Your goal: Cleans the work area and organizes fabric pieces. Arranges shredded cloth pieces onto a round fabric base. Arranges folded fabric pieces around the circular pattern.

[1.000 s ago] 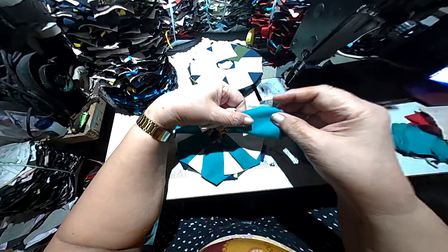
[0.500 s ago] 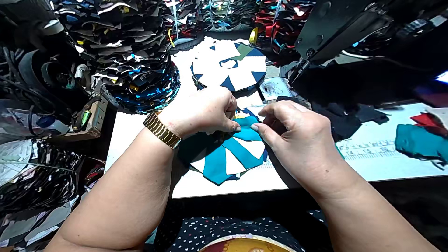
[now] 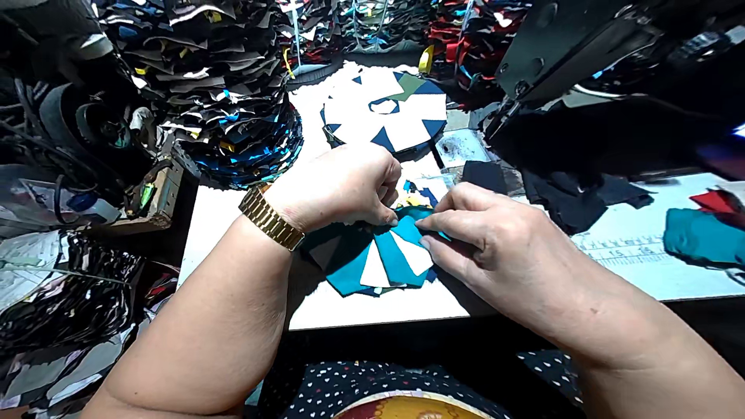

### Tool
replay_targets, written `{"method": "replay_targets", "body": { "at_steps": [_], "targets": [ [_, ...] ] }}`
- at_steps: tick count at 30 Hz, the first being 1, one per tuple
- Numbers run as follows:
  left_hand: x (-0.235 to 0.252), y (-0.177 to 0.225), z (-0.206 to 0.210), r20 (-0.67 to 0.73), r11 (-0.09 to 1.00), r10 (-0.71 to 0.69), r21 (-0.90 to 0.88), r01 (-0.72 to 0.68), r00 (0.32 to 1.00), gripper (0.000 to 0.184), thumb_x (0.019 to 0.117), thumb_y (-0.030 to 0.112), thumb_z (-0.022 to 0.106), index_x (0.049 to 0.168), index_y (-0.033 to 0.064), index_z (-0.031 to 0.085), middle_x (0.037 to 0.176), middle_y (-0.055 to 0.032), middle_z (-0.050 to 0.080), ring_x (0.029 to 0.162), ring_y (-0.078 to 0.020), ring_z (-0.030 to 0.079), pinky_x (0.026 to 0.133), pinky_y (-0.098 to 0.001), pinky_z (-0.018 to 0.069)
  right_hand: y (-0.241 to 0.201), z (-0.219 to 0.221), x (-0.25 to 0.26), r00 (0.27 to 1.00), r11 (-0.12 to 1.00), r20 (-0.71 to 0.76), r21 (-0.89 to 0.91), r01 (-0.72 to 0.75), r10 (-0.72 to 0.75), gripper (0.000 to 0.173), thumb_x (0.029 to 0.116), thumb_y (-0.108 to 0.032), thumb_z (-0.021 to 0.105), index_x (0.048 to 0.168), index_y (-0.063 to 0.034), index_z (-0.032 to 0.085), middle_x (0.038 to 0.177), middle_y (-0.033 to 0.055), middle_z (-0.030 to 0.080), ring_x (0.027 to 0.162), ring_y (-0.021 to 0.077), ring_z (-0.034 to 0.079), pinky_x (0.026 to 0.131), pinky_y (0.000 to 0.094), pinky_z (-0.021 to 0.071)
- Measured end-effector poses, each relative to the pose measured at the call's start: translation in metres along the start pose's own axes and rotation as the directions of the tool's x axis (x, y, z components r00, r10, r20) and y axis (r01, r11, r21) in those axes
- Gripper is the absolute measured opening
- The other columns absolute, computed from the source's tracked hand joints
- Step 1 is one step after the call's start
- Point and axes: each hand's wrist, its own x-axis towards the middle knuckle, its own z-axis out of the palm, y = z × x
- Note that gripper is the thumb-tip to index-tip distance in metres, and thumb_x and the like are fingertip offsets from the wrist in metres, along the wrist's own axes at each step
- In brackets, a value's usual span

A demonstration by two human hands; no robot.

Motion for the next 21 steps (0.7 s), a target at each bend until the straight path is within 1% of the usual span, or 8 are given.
{"method": "replay_targets", "body": {
  "at_steps": [3,6,8,10,13,16,19,21],
  "targets": [
    [0.002,-0.004,0.000,-0.051,0.997,0.057,-0.041,-0.059,0.997,0.021,0.0931,0.028,0.076,0.086,0.0103,0.068,0.071,0.0023,0.058,0.063,-0.0084,0.053,0.059,-0.0293,0.0443,-0.005,-0.006,-0.004,1.000,0.999,0.003,0.035,-0.015,0.015,0.021,0.0905,-0.030,0.063,0.091,-0.0169,0.078,0.087,-0.0047,0.061,0.075,0.0059,0.059,0.060,0.0231,0.0496],
    [0.006,-0.014,0.001,-0.139,0.948,0.174,-0.245,-0.204,0.975,0.022,0.1005,0.021,0.066,0.084,0.0068,0.065,0.066,0.0028,0.059,0.058,-0.0017,0.055,0.054,-0.0188,0.0450,-0.010,-0.006,-0.003,0.993,0.995,-0.119,0.096,0.018,-0.006,0.016,0.0928,-0.020,0.064,0.097,-0.0130,0.077,0.090,-0.0018,0.063,0.078,0.0045,0.061,0.065,0.0180,0.0507],
    [0.006,-0.015,0.001,-0.159,0.892,0.195,-0.383,-0.242,0.968,0.028,0.1065,0.021,0.056,0.084,0.0049,0.062,0.062,0.0026,0.055,0.053,-0.0014,0.051,0.050,-0.0172,0.0412,-0.012,-0.001,-0.001,0.990,0.993,-0.140,0.107,0.039,-0.024,0.022,0.0938,-0.016,0.063,0.109,-0.0080,0.078,0.096,0.0025,0.063,0.082,0.0080,0.061,0.068,0.0192,0.0519],
    [0.005,-0.012,0.003,-0.142,0.813,0.147,-0.546,-0.201,0.979,0.034,0.1114,0.023,0.043,0.091,0.0030,0.063,0.060,0.0028,0.049,0.048,-0.0027,0.046,0.045,-0.0175,0.0378,-0.010,0.007,0.000,0.997,0.996,-0.076,0.088,0.030,-0.023,0.027,0.0958,-0.021,0.060,0.113,-0.0078,0.077,0.100,0.0037,0.061,0.084,0.0119,0.061,0.068,0.0248,0.0528],
    [0.003,-0.011,0.005,-0.091,0.645,0.051,-0.757,-0.102,0.995,0.038,0.1115,0.026,0.030,0.105,0.0069,0.063,0.064,0.0054,0.048,0.054,-0.0027,0.047,0.052,-0.0177,0.0416,-0.008,0.012,-0.001,1.000,0.997,0.020,0.081,-0.008,0.007,0.033,0.0962,-0.028,0.056,0.116,-0.0101,0.076,0.104,0.0027,0.058,0.089,0.0147,0.059,0.071,0.0313,0.0525],
    [0.003,-0.006,0.004,-0.069,0.443,-0.031,-0.895,-0.048,0.997,0.028,0.1071,0.022,0.037,0.112,0.0088,0.060,0.062,0.0045,0.050,0.053,-0.0044,0.051,0.052,-0.0195,0.0466,-0.003,0.007,-0.002,1.000,0.989,-0.004,0.150,-0.010,0.011,0.031,0.0960,-0.027,0.059,0.118,-0.0123,0.076,0.106,-0.0002,0.060,0.086,0.0070,0.060,0.069,0.0217,0.0533],
    [0.001,0.000,0.002,-0.063,0.381,-0.041,-0.924,-0.042,0.997,0.035,0.1021,0.010,0.041,0.134,0.0069,0.054,0.081,0.0000,0.058,0.066,-0.0061,0.059,0.061,-0.0212,0.0527,0.005,-0.005,-0.005,0.979,0.966,-0.157,0.243,-0.088,0.129,0.025,0.0986,-0.018,0.056,0.112,-0.0095,0.075,0.102,0.0001,0.066,0.089,0.0038,0.063,0.076,0.0204,0.0554],
    [0.002,0.003,0.006,-0.057,0.306,-0.030,-0.951,-0.045,0.998,0.040,0.1014,0.002,0.039,0.139,0.0083,0.048,0.080,-0.0002,0.055,0.065,-0.0065,0.056,0.061,-0.0213,0.0518,0.004,-0.015,-0.006,0.932,0.953,-0.283,0.261,-0.154,0.228,0.024,0.1004,-0.016,0.055,0.112,-0.0052,0.074,0.101,0.0030,0.067,0.087,0.0041,0.064,0.077,0.0210,0.0552]
  ]
}}
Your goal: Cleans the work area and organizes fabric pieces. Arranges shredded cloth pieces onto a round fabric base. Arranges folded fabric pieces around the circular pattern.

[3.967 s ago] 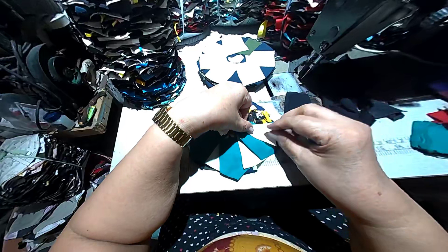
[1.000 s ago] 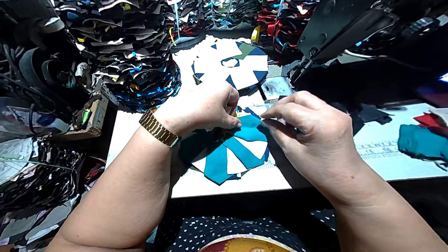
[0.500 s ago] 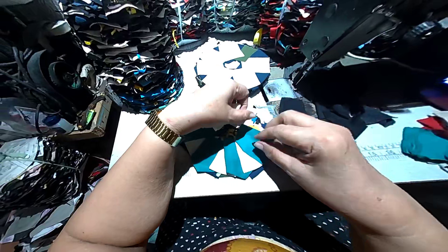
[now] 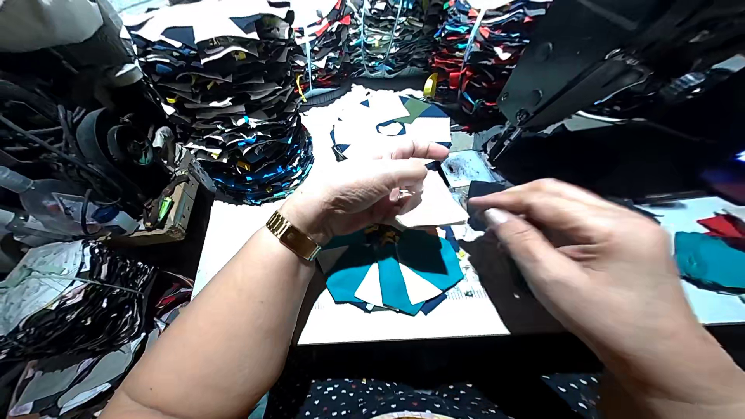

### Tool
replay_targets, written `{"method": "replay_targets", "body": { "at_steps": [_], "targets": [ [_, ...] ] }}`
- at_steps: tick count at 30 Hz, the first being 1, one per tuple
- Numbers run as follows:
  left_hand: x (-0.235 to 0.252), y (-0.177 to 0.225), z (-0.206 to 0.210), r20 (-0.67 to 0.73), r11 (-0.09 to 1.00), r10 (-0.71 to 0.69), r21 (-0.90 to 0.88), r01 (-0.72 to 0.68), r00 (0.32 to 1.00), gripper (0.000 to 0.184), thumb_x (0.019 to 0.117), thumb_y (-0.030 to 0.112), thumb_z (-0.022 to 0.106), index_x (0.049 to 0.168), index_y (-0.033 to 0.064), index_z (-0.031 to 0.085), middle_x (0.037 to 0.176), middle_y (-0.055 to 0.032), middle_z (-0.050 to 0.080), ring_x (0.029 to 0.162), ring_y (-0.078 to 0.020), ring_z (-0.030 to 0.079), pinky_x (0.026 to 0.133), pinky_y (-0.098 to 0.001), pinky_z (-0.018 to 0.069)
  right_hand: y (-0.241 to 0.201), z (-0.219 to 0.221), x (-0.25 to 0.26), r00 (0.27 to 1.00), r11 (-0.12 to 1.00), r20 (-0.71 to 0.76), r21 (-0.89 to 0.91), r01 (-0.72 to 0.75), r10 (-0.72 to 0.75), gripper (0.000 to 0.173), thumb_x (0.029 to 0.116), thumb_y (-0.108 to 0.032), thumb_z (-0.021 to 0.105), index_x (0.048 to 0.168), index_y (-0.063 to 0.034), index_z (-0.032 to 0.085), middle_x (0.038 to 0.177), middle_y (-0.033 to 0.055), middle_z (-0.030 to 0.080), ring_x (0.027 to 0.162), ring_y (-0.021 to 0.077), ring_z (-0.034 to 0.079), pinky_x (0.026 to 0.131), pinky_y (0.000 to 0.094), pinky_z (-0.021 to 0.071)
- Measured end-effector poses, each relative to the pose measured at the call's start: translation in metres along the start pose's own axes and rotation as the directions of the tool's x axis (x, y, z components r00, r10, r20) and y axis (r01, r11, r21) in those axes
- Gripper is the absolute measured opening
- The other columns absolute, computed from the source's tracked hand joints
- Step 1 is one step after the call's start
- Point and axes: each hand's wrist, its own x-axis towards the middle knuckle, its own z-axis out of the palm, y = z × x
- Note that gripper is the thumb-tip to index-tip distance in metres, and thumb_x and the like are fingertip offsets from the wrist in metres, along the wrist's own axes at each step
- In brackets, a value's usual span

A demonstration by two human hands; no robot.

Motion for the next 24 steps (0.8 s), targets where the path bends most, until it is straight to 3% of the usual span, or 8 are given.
{"method": "replay_targets", "body": {
  "at_steps": [3,7,9,12,24],
  "targets": [
    [0.003,0.000,0.009,-0.003,0.984,-0.077,-0.160,0.075,0.997,0.047,0.0999,-0.002,0.037,0.145,0.0096,0.044,0.087,-0.0059,0.061,0.069,-0.0108,0.063,0.060,-0.0243,0.0551,-0.010,-0.009,-0.001,0.988,0.998,-0.137,-0.002,0.069,-0.069,0.024,0.1000,-0.017,0.060,0.113,-0.0013,0.073,0.107,0.0066,0.067,0.093,0.0078,0.065,0.081,0.0227,0.0568],
    [0.004,-0.003,0.020,0.022,0.966,-0.109,-0.232,0.111,0.994,0.046,0.0989,-0.004,0.037,0.143,0.0074,0.044,0.078,-0.0029,0.056,0.062,-0.0086,0.061,0.055,-0.0227,0.0544,-0.032,-0.009,-0.005,0.964,0.962,-0.026,-0.078,0.260,-0.263,0.023,0.0982,-0.017,0.064,0.113,-0.0017,0.074,0.113,0.0109,0.067,0.102,0.0149,0.063,0.086,0.0295,0.0540],
    [0.004,-0.004,0.021,0.059,0.966,-0.096,-0.237,0.107,0.994,0.044,0.1016,-0.002,0.035,0.144,0.0060,0.042,0.082,-0.0033,0.056,0.067,-0.0095,0.062,0.061,-0.0248,0.0569,-0.034,-0.003,-0.004,0.950,0.943,-0.004,-0.122,0.308,-0.311,0.020,0.0977,-0.015,0.065,0.110,-0.0022,0.076,0.109,0.0120,0.069,0.100,0.0181,0.064,0.083,0.0329,0.0535],
    [0.003,-0.003,0.022,0.061,0.964,-0.098,-0.242,0.110,0.993,0.043,0.1027,-0.001,0.034,0.145,0.0058,0.041,0.083,-0.0041,0.056,0.066,-0.0099,0.062,0.062,-0.0255,0.0574,-0.029,0.001,-0.003,0.956,0.945,0.025,-0.140,0.294,-0.294,0.019,0.0976,-0.015,0.064,0.105,-0.0034,0.077,0.104,0.0099,0.069,0.095,0.0177,0.064,0.080,0.0332,0.0527],
    [0.002,-0.001,0.024,0.024,0.973,-0.139,-0.184,0.141,0.990,0.049,0.1004,-0.003,0.039,0.148,0.0079,0.039,0.087,-0.0060,0.054,0.064,-0.0113,0.059,0.059,-0.0259,0.0566,-0.028,-0.002,-0.004,0.982,0.982,0.055,-0.057,0.181,-0.178,0.021,0.0982,-0.018,0.059,0.101,-0.0068,0.076,0.103,0.0023,0.070,0.095,0.0051,0.065,0.081,0.0188,0.0539]
  ]
}}
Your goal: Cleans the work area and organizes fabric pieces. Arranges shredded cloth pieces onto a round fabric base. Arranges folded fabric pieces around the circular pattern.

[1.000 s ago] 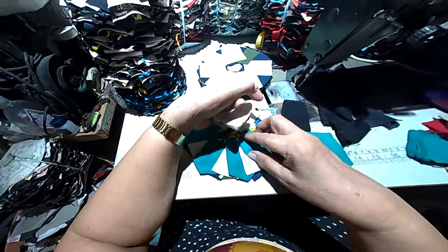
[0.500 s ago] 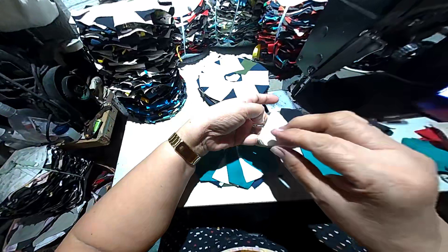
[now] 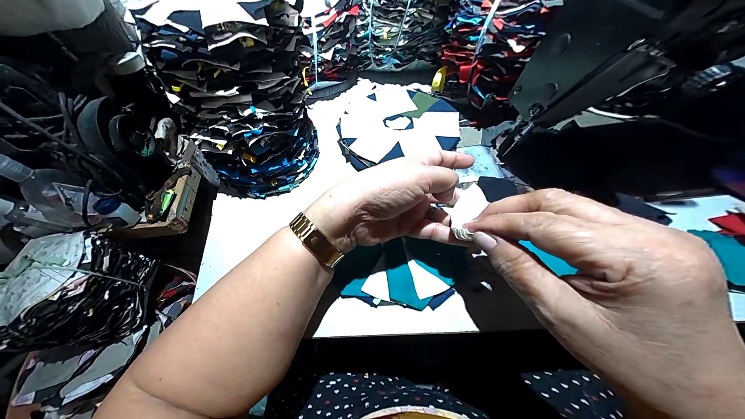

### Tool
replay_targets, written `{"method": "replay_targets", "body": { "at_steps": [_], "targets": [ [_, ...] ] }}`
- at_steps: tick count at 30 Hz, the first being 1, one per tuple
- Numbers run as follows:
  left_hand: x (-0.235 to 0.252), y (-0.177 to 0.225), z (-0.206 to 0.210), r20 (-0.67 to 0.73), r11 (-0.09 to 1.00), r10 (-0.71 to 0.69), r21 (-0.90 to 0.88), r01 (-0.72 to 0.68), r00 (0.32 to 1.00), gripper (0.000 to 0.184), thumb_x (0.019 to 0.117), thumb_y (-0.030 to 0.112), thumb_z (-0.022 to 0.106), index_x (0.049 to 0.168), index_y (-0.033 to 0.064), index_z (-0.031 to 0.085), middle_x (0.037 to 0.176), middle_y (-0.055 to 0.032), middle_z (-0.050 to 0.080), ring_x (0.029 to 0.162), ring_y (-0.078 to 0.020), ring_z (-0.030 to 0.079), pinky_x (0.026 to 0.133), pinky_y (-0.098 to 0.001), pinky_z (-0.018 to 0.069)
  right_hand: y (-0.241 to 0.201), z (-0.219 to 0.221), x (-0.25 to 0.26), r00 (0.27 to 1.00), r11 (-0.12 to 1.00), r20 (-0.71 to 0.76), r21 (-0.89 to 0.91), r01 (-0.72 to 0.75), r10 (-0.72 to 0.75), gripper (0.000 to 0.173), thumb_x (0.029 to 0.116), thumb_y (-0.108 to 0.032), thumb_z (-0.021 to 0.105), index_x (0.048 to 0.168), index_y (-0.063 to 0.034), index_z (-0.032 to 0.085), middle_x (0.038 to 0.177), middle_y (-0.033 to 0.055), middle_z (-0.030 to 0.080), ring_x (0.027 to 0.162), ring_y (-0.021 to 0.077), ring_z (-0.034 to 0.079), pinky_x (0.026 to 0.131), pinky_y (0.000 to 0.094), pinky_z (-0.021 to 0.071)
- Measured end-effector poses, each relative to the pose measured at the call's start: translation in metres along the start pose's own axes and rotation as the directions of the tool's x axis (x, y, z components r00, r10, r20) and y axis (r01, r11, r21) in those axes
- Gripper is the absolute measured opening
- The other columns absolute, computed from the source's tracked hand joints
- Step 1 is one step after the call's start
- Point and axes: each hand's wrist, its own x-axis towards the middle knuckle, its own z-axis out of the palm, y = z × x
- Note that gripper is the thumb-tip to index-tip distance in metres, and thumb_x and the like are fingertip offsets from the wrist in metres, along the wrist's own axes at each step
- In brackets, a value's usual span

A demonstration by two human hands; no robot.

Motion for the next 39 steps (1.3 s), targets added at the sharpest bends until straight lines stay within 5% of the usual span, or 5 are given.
{"method": "replay_targets", "body": {
  "at_steps": [13,15,21,32,39],
  "targets": [
    [-0.002,-0.002,-0.005,0.175,0.992,0.076,0.081,-0.091,0.982,0.045,0.1035,0.004,0.037,0.148,0.0085,0.041,0.106,-0.0072,0.060,0.084,-0.0132,0.064,0.071,-0.0300,0.0582,0.008,0.002,0.002,0.961,0.960,-0.109,0.149,-0.239,0.256,0.017,0.1022,-0.019,0.056,0.108,-0.0084,0.067,0.092,-0.0050,0.066,0.080,-0.0042,0.062,0.071,0.0122,0.0531],
    [-0.002,-0.004,-0.008,0.254,0.987,0.113,0.081,-0.138,0.961,0.033,0.1047,0.002,0.041,0.136,0.0020,0.050,0.108,-0.0089,0.062,0.089,-0.0154,0.067,0.078,-0.0351,0.0610,0.012,0.001,0.005,0.953,0.944,-0.140,0.234,-0.233,0.270,0.014,0.1008,-0.016,0.058,0.111,-0.0086,0.065,0.094,-0.0062,0.066,0.081,-0.0027,0.063,0.073,0.0137,0.0551],
    [-0.002,0.002,-0.019,0.217,0.919,0.189,0.305,-0.250,0.958,0.019,0.1045,0.005,0.054,0.088,0.0051,0.061,0.072,0.0005,0.062,0.053,-0.0004,0.049,0.045,-0.0142,0.0375,0.027,-0.001,0.009,0.952,0.899,-0.179,0.407,-0.159,0.249,0.035,0.0938,-0.008,0.067,0.127,-0.0086,0.059,0.110,-0.0035,0.065,0.092,0.0056,0.067,0.082,0.0218,0.0591],
    [0.000,0.007,-0.031,0.256,0.544,0.147,0.786,-0.295,0.955,0.029,0.1031,0.015,0.062,0.076,0.0042,0.064,0.058,0.0029,0.052,0.049,-0.0009,0.049,0.046,-0.0161,0.0418,0.025,0.023,-0.008,0.933,0.923,-0.105,0.221,-0.315,0.344,0.033,0.0899,-0.009,0.071,0.120,-0.0018,0.061,0.101,0.0026,0.067,0.085,0.0023,0.066,0.076,0.0170,0.0574],
    [-0.002,0.005,-0.018,0.063,0.268,0.073,0.960,-0.080,0.995,0.029,0.0971,0.029,0.072,0.078,0.0079,0.068,0.063,0.0016,0.058,0.054,-0.0050,0.053,0.052,-0.0227,0.0442,0.031,0.039,-0.008,0.984,0.981,-0.043,-0.073,-0.178,0.175,0.023,0.0942,-0.008,0.065,0.115,0.0014,0.065,0.087,0.0114,0.066,0.073,0.0179,0.065,0.066,0.0333,0.0566]
  ]
}}
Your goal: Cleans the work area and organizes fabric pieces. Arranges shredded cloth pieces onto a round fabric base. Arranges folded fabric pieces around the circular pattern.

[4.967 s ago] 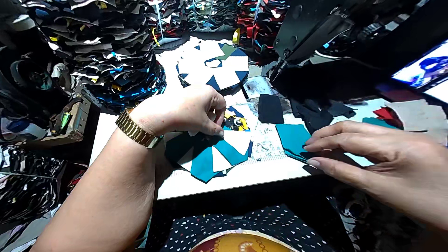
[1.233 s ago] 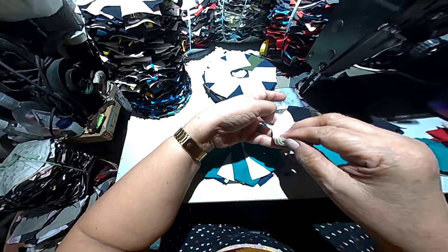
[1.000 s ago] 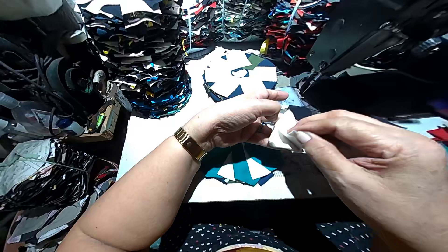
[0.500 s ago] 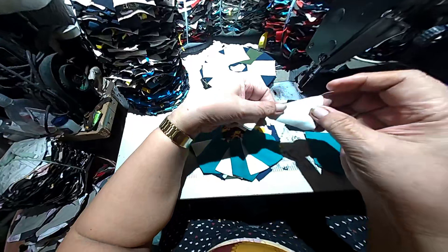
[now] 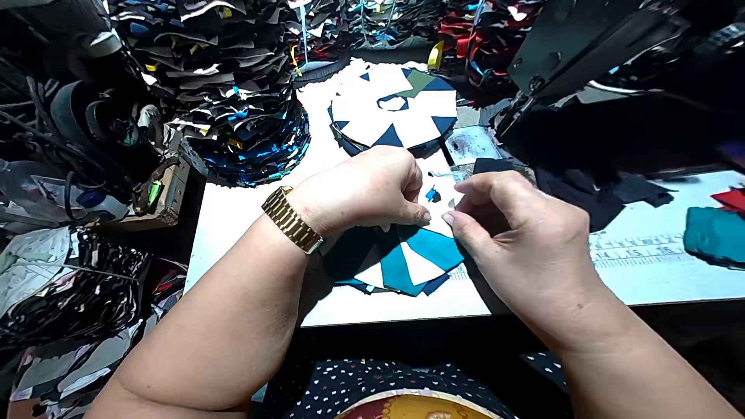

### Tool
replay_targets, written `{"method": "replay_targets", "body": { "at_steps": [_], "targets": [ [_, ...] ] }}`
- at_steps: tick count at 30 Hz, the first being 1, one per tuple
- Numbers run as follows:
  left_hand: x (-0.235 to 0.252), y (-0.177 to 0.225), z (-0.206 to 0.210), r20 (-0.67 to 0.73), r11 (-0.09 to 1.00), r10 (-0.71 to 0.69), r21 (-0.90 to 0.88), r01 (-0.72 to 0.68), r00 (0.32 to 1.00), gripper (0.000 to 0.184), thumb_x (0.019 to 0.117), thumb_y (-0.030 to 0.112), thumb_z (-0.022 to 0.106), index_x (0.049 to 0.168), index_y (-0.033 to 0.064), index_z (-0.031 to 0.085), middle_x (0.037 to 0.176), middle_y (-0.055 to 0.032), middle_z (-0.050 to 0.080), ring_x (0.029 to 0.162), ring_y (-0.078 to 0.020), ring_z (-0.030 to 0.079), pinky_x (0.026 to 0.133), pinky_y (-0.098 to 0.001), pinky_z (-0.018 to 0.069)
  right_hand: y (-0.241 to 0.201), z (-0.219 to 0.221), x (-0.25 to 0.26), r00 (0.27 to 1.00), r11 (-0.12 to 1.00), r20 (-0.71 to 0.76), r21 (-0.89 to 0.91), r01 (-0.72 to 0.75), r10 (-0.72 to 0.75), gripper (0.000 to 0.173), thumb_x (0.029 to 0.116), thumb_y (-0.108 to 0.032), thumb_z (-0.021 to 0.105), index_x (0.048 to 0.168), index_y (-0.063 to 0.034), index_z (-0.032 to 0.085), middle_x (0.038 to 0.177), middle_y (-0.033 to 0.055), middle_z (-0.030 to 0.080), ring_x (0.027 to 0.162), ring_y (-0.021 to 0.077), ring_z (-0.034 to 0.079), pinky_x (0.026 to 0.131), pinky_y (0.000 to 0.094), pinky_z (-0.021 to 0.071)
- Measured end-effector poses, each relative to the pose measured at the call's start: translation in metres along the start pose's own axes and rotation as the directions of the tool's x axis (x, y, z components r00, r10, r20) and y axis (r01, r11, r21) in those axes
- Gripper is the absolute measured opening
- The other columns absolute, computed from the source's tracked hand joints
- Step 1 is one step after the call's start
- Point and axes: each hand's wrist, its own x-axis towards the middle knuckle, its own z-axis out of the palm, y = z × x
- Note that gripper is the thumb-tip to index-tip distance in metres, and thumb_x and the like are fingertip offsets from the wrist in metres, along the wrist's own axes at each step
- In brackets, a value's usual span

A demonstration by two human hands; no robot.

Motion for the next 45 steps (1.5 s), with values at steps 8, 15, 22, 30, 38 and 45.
{"method": "replay_targets", "body": {
  "at_steps": [8,15,22,30,38,45],
  "targets": [
    [-0.004,-0.003,-0.004,-0.080,0.990,-0.050,0.131,0.061,0.995,0.026,0.0892,0.037,0.080,0.083,0.0142,0.071,0.071,0.0046,0.066,0.064,-0.0078,0.060,0.060,-0.0310,0.0508,-0.006,-0.010,0.002,0.985,0.985,0.031,-0.047,0.168,-0.167,0.013,0.0947,-0.006,0.063,0.100,-0.0011,0.073,0.098,0.0137,0.064,0.086,0.0223,0.063,0.073,0.0348,0.0539],
    [-0.006,-0.001,-0.006,-0.039,0.971,-0.116,0.206,0.122,0.992,0.026,0.0871,0.037,0.082,0.081,0.0153,0.068,0.068,0.0040,0.061,0.063,-0.0112,0.057,0.060,-0.0354,0.0485,-0.017,-0.008,-0.007,0.949,0.954,0.205,-0.129,0.269,-0.240,0.024,0.0920,-0.006,0.056,0.102,-0.0034,0.077,0.090,0.0095,0.064,0.085,0.0270,0.063,0.069,0.0398,0.0526],
    [-0.001,-0.020,-0.013,-0.157,0.981,0.111,-0.141,-0.133,0.981,0.018,0.0942,0.023,0.075,0.087,0.0070,0.070,0.065,0.0025,0.059,0.054,-0.0024,0.051,0.050,-0.0193,0.0421,-0.014,-0.033,-0.014,0.977,0.988,0.147,0.044,0.148,-0.153,0.025,0.0973,-0.018,0.057,0.109,-0.0087,0.078,0.100,0.0017,0.067,0.087,0.0075,0.064,0.073,0.0225,0.0548],
    [-0.007,-0.021,-0.020,-0.444,0.608,-0.026,-0.718,-0.338,0.896,0.015,0.1078,0.016,0.051,0.105,0.0075,0.063,0.070,0.0043,0.056,0.048,0.0008,0.041,0.041,-0.0118,0.0321,0.035,-0.087,-0.034,0.987,0.997,0.139,0.001,0.079,-0.078,0.024,0.0945,-0.021,0.061,0.103,-0.0055,0.077,0.110,0.0064,0.069,0.097,0.0128,0.067,0.084,0.0290,0.0572],
    [-0.004,-0.015,-0.013,-0.386,0.533,-0.046,-0.789,-0.305,0.921,0.020,0.1103,0.020,0.045,0.111,0.0082,0.062,0.066,0.0051,0.051,0.047,0.0009,0.040,0.042,-0.0105,0.0325,0.039,-0.090,-0.046,0.968,0.997,0.244,-0.023,0.067,-0.059,0.023,0.0887,-0.028,0.067,0.101,-0.0122,0.078,0.109,-0.0012,0.068,0.098,0.0052,0.066,0.081,0.0207,0.0569],
    [-0.001,-0.017,-0.010,-0.369,0.550,-0.048,-0.786,-0.284,0.928,0.022,0.1103,0.019,0.045,0.108,0.0068,0.063,0.064,0.0052,0.049,0.046,0.0009,0.038,0.042,-0.0108,0.0316,0.039,-0.089,-0.044,0.969,0.993,0.229,-0.051,0.102,-0.088,0.020,0.0930,-0.022,0.062,0.093,-0.0109,0.078,0.105,0.0005,0.068,0.093,0.0046,0.065,0.075,0.0182,0.0554]
  ]
}}
